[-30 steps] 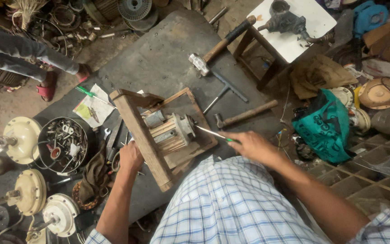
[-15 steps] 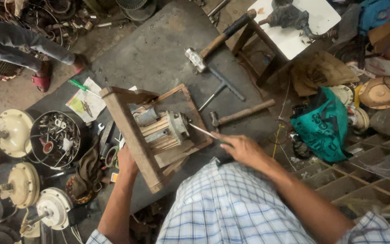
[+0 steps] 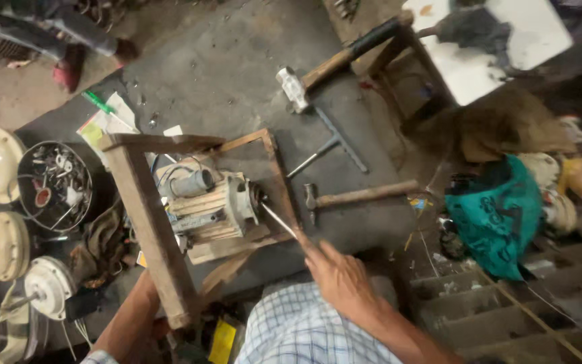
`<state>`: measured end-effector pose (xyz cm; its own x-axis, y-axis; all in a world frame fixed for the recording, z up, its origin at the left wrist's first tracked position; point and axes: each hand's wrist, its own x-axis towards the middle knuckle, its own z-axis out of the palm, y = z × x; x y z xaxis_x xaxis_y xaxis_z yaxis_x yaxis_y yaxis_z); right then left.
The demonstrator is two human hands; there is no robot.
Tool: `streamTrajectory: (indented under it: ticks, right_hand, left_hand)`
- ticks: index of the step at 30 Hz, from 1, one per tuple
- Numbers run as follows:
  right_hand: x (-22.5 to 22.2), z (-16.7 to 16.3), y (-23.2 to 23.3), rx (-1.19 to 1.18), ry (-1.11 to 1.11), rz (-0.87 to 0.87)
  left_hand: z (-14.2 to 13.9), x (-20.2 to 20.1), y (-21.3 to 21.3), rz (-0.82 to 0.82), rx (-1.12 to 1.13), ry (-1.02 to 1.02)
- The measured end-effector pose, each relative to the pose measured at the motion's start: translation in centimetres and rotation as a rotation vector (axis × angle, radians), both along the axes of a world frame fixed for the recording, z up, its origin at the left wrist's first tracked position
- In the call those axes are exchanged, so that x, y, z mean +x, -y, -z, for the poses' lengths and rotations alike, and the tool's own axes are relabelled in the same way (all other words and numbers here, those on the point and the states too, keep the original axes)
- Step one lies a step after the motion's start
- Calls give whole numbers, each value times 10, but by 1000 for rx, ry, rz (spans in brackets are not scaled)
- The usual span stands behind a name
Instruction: The person works on an electrical motor stator clamped in a wooden jig, using a screwdriver to adjust internal components. They repeatedly rotate the jig and probe the rotor area while a coworker briefly assists by holding a metal cup over the assembly.
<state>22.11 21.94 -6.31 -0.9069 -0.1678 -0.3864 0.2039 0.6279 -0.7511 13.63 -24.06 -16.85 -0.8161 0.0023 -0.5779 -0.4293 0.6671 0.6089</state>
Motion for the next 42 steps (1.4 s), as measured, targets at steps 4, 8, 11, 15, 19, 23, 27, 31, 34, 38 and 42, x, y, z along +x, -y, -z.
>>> streamTrajectory:
  ticks: [4, 8, 11, 15, 19, 23, 27, 31, 34, 38, 42]
  right_hand:
    - [-3, 0, -17, -224, -94, -36]
    - [-7, 7, -38, -353, -30, -159]
    - [-15, 20, -48, -525, -250, -254]
    - [-33, 48, -55, -680, -681, -413]
    - [-45, 77, -56, -590, -844, -552]
    - [-38, 103, -37, -442, -1049, -358]
    - [-34, 120, -37, -626, -1045, -173]
    - [-30, 120, -33, -882, -917, 44]
    - [-18, 106, -25, -852, -884, 173]
    - [-21, 80, -9, -818, -1067, 114]
    - [-39, 67, 3, -995, -1179, 66]
  left_hand:
    - [-7, 14, 1, -55, 73, 68]
    - [-11, 32, -5, -113, 127, 75]
    - [-11, 42, -10, -153, 173, 39]
    - [0, 33, -16, -182, 246, -69]
    - [17, 13, -24, -205, 327, -214]
    - [30, -6, -31, -225, 433, -393]
    - [51, -36, -41, -267, 600, -579]
    - [59, -46, -56, -345, 850, -662]
    - [41, -39, -70, -397, 1067, -675]
    - [2, -36, -86, -436, 1442, -668]
    - [-22, -51, -91, -553, 1639, -487]
